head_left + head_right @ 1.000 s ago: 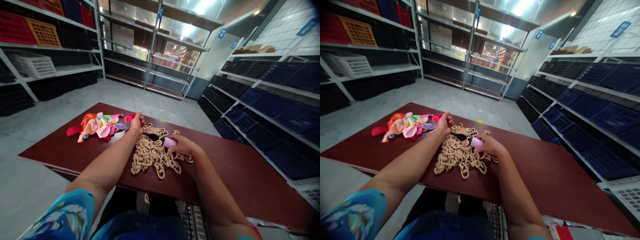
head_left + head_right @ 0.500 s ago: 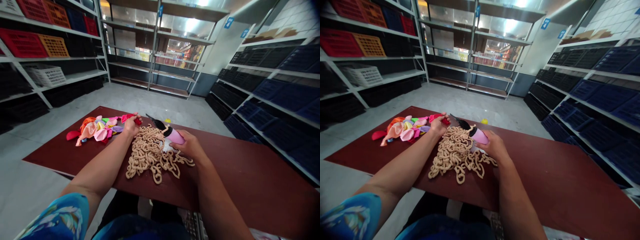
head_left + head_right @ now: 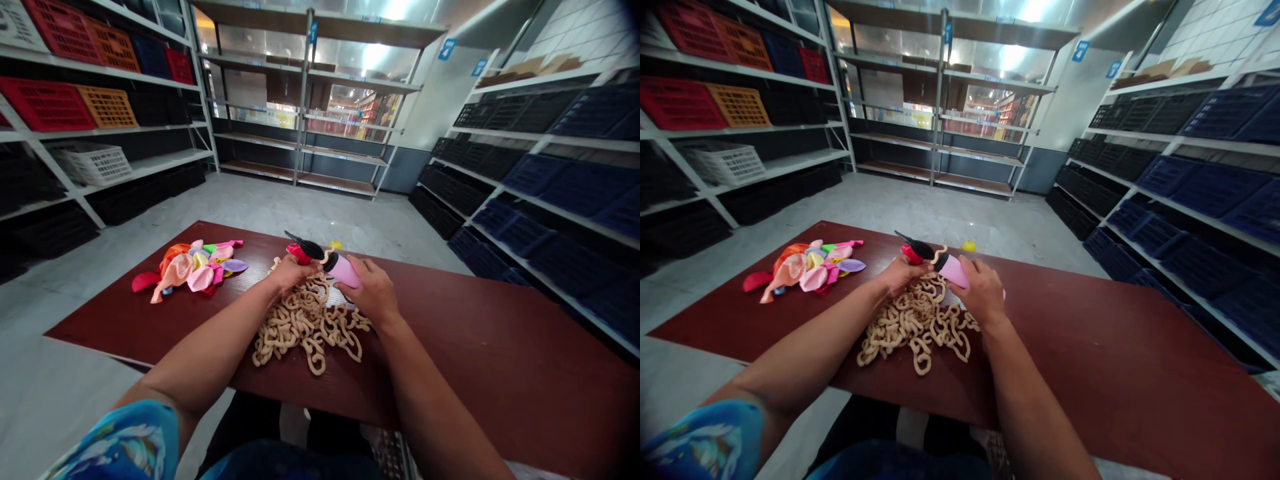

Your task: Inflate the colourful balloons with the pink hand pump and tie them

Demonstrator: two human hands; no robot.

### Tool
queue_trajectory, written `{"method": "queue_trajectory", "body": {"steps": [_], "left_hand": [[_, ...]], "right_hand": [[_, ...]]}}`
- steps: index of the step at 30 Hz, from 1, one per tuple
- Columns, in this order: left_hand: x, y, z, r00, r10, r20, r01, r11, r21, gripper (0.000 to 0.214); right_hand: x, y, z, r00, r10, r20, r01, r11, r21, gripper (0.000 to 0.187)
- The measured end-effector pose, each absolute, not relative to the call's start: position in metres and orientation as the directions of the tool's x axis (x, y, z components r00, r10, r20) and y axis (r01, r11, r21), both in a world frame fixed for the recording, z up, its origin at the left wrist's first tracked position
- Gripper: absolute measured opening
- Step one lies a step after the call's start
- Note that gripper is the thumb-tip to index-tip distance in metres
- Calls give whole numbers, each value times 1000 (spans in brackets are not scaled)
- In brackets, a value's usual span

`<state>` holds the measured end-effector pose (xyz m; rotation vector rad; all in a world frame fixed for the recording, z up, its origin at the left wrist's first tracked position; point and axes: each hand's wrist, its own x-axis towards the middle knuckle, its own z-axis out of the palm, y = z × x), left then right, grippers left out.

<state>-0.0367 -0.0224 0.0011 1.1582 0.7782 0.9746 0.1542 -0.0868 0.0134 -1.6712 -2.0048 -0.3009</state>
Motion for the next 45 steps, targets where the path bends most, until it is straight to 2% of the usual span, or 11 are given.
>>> {"method": "queue_trajectory", "body": {"steps": [3,7,9,11,13,16,20,24,32,39,45], "left_hand": [[-40,-21,3,355,935,-2,-106,43,993,15],[-49,-20,9,453,892,-8,49,-15,999,15],[-49,-20,9,487,873,-31,77,-7,997,16],[-49,-20,8,483,873,-63,-20,83,996,19],[-49,-15,6,467,879,-100,-219,224,950,21],[-57,0,5,420,896,-147,-539,376,754,16],[-72,20,3,238,957,-166,-796,290,531,15],[-78,26,0,125,986,-109,-882,161,443,14],[-72,22,5,53,996,-71,-896,79,438,15],[-60,15,3,31,1000,0,-851,26,524,15],[-52,11,-4,38,999,17,-838,23,545,15]], "right_hand": [[161,-84,12,-41,839,543,973,158,-170,57],[179,-80,12,169,782,600,960,8,-281,57],[184,-79,12,216,745,631,945,2,-326,59],[183,-79,13,190,734,652,936,65,-345,60],[177,-81,13,86,763,640,922,183,-341,59],[164,-86,13,-118,821,559,892,335,-304,57],[155,-87,10,-232,863,449,904,362,-229,56],[156,-85,6,-217,890,401,931,312,-188,53],[158,-84,3,-203,912,356,949,273,-158,52],[157,-83,3,-204,915,349,955,265,-135,51],[154,-83,2,-202,917,345,957,259,-128,50]]}}
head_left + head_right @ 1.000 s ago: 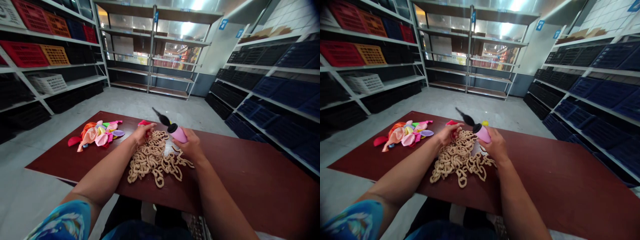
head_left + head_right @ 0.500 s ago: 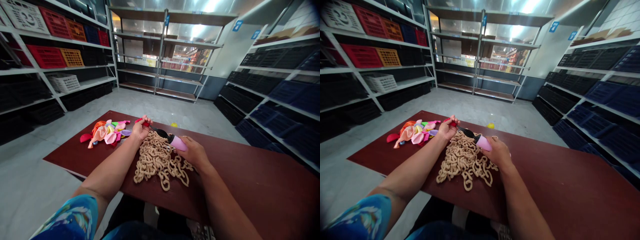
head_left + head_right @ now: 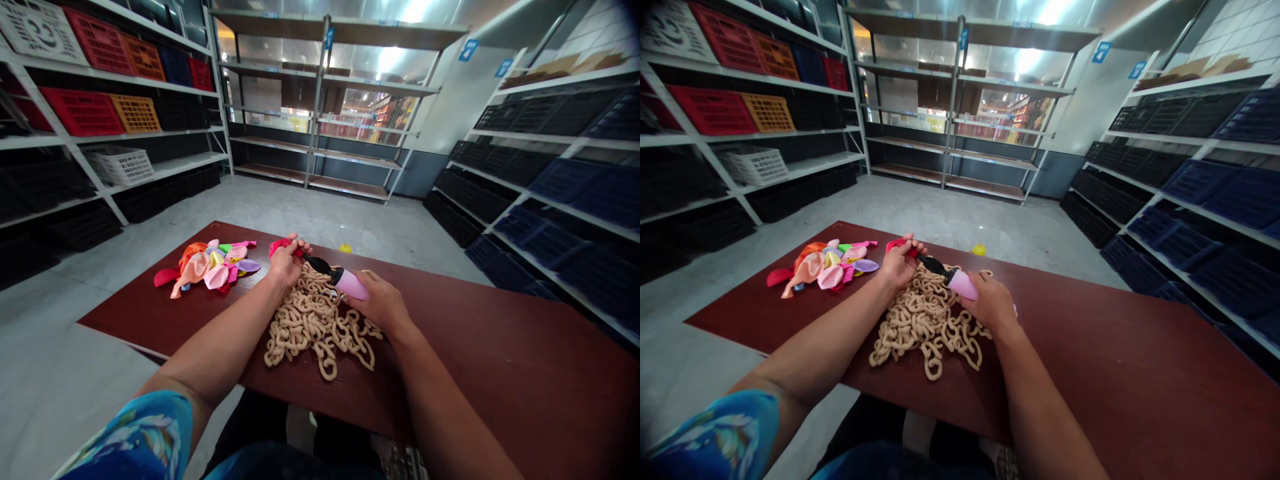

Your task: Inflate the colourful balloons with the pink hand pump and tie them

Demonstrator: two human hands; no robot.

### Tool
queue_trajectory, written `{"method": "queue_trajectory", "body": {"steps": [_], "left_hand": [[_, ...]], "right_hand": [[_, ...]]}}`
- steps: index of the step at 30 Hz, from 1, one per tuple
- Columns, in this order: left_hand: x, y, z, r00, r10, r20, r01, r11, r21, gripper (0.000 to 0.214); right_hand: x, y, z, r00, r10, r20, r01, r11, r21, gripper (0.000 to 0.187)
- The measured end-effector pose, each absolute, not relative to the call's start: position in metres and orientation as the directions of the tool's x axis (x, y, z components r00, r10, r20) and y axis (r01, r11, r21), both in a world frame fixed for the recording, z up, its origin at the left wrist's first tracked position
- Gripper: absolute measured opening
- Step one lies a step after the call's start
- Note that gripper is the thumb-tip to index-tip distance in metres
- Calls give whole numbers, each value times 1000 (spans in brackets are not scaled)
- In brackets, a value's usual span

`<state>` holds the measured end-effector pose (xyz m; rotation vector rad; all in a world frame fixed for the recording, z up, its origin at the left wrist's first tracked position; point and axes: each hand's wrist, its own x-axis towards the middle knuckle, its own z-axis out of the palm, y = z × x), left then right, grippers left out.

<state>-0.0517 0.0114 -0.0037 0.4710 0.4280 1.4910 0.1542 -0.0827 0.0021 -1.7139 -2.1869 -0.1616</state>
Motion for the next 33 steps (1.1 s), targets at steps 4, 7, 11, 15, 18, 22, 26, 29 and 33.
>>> {"method": "queue_trajectory", "body": {"steps": [4,7,11,15,18,22,26,29,33], "left_hand": [[-45,9,-9,54,998,45,-844,22,535,15],[-40,8,-11,65,997,44,-850,32,526,17],[-36,4,-9,105,994,12,-846,83,526,18],[-38,-1,-4,181,983,-25,-851,169,498,12],[-43,-2,0,262,961,-91,-852,275,445,10],[-47,-1,-1,308,942,-134,-848,335,410,21],[-43,0,-5,330,932,-148,-829,361,428,21],[-42,0,-6,335,931,-143,-827,363,429,21],[-46,-3,0,367,923,-118,-831,382,404,24]], "right_hand": [[152,-82,0,-206,914,350,958,261,-118,50],[149,-83,0,-202,911,361,961,256,-108,50],[146,-85,1,-202,909,365,963,252,-94,47],[145,-85,2,-199,905,376,963,251,-97,48],[144,-85,1,-203,903,380,962,257,-97,50],[143,-85,1,-213,899,383,962,262,-79,51],[139,-85,1,-230,896,379,961,271,-56,54],[136,-85,2,-240,893,381,959,279,-48,56],[136,-86,4,-252,887,388,955,291,-46,58]]}}
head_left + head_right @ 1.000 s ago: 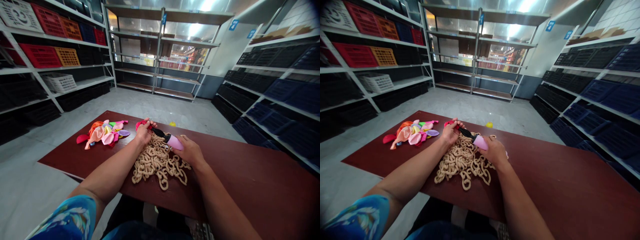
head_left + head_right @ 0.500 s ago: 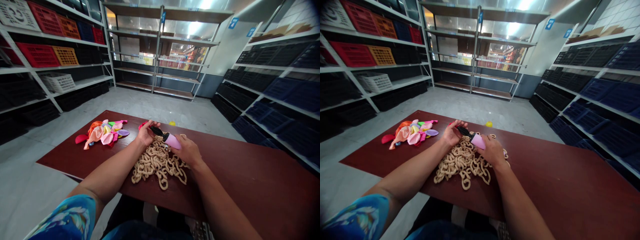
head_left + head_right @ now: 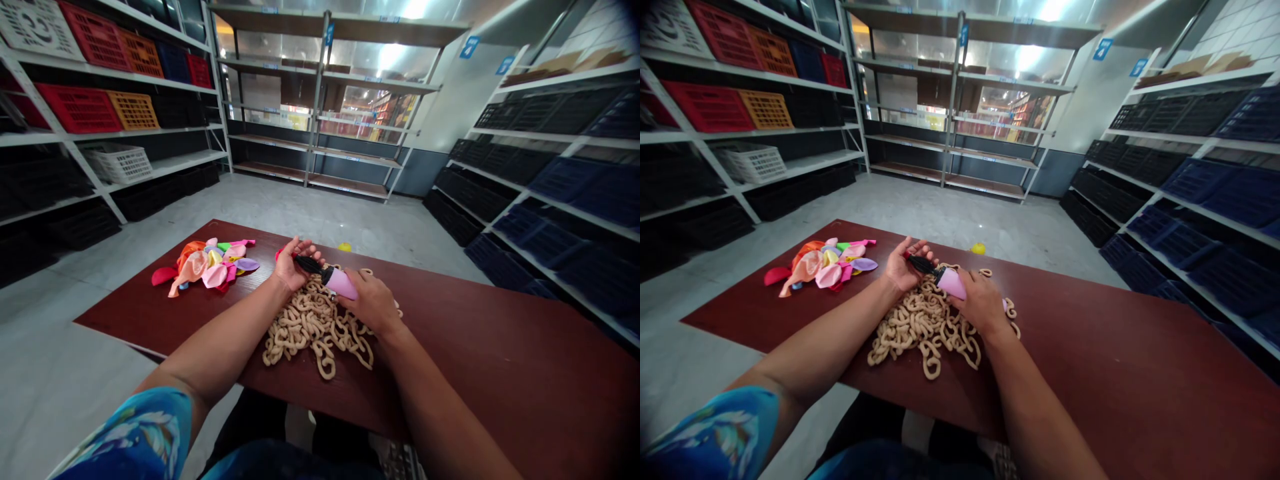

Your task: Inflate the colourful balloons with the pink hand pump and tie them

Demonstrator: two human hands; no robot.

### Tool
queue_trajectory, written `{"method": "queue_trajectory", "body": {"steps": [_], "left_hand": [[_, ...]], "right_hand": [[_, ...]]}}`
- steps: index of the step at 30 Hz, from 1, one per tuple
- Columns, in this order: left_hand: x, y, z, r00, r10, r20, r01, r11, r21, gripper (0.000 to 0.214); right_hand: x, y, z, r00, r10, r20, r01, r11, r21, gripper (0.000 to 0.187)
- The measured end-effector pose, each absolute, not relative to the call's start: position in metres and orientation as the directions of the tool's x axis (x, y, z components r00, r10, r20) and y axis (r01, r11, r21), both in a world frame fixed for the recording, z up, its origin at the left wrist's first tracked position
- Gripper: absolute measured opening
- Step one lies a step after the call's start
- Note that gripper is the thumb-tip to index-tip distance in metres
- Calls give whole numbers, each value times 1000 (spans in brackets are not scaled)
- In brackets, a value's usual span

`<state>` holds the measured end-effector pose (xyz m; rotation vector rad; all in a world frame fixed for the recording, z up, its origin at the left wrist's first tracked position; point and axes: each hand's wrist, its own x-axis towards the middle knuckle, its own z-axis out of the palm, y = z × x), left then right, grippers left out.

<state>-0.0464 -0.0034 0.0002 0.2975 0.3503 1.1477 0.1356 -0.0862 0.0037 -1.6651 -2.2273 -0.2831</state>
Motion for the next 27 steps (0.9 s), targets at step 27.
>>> {"method": "queue_trajectory", "body": {"steps": [27], "left_hand": [[-53,5,14,111,991,-69,-867,131,480,55]], "right_hand": [[147,-83,8,-138,949,284,990,139,18,28]]}}
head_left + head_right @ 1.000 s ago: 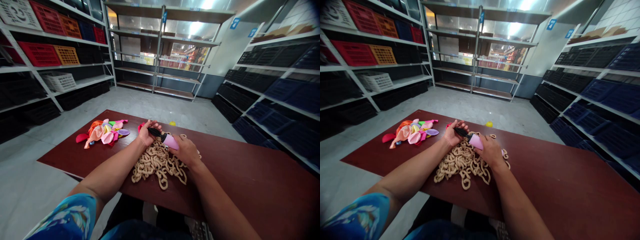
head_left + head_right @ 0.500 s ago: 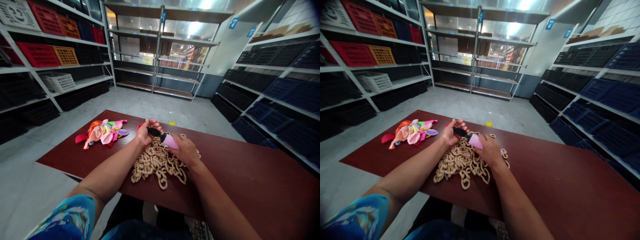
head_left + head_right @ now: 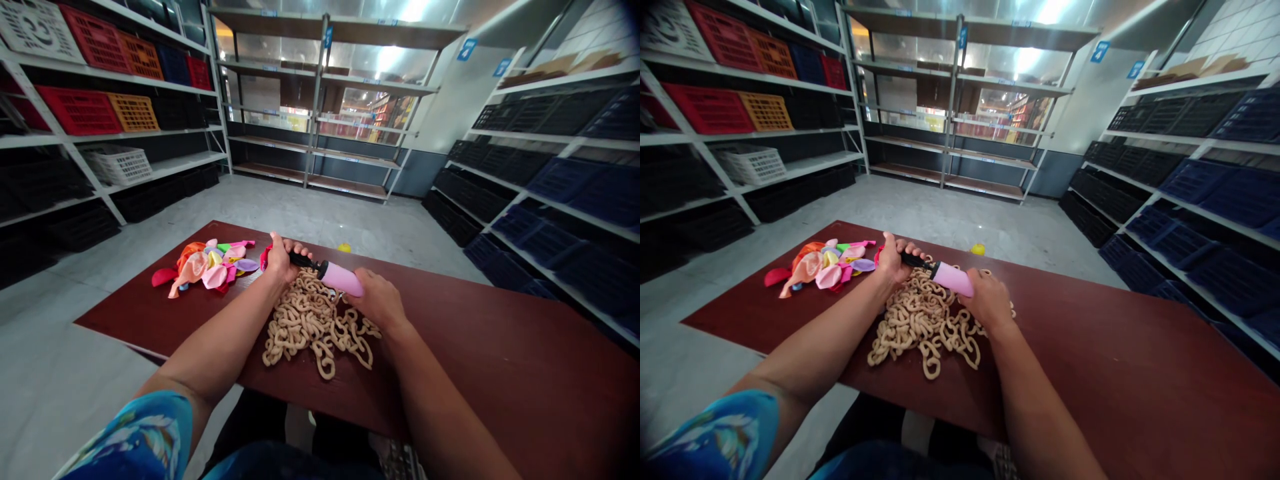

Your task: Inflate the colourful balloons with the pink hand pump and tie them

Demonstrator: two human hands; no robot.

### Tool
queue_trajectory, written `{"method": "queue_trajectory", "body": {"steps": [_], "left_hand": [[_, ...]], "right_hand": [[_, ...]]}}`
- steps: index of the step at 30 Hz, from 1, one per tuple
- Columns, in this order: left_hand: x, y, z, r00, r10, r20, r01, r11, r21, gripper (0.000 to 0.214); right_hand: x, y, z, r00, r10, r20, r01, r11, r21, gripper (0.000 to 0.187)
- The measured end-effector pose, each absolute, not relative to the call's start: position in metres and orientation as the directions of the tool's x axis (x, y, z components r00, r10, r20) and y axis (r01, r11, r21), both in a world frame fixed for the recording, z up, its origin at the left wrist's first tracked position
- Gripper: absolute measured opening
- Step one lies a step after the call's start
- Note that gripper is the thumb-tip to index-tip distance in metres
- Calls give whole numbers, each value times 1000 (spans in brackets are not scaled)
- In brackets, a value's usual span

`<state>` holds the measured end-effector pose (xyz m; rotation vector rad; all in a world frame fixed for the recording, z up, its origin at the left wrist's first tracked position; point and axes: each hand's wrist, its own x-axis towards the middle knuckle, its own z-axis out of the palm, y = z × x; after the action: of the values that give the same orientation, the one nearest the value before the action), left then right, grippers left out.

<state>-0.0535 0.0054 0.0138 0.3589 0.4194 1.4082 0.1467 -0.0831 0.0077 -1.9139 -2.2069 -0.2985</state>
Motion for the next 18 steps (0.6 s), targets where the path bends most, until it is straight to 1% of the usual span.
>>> {"method": "queue_trajectory", "body": {"steps": [2,5,8,10,14,18], "left_hand": [[-60,7,19,69,996,-56,-876,87,474,54],[-71,12,24,-4,998,-65,-887,26,460,52],[-77,16,24,-43,996,-82,-898,-3,439,50],[-78,17,22,-44,996,-83,-901,-4,434,50],[-70,13,18,-20,999,-50,-891,5,454,50],[-57,5,16,22,999,-49,-884,42,466,50]], "right_hand": [[151,-83,10,-99,953,285,995,98,19,28],[159,-81,13,-24,971,240,1000,27,-9,31],[165,-80,12,2,974,227,999,6,-38,37],[165,-79,10,-18,964,266,999,25,-22,38],[156,-80,5,-109,927,359,994,95,56,32],[145,-81,2,-150,906,396,988,128,83,27]]}}
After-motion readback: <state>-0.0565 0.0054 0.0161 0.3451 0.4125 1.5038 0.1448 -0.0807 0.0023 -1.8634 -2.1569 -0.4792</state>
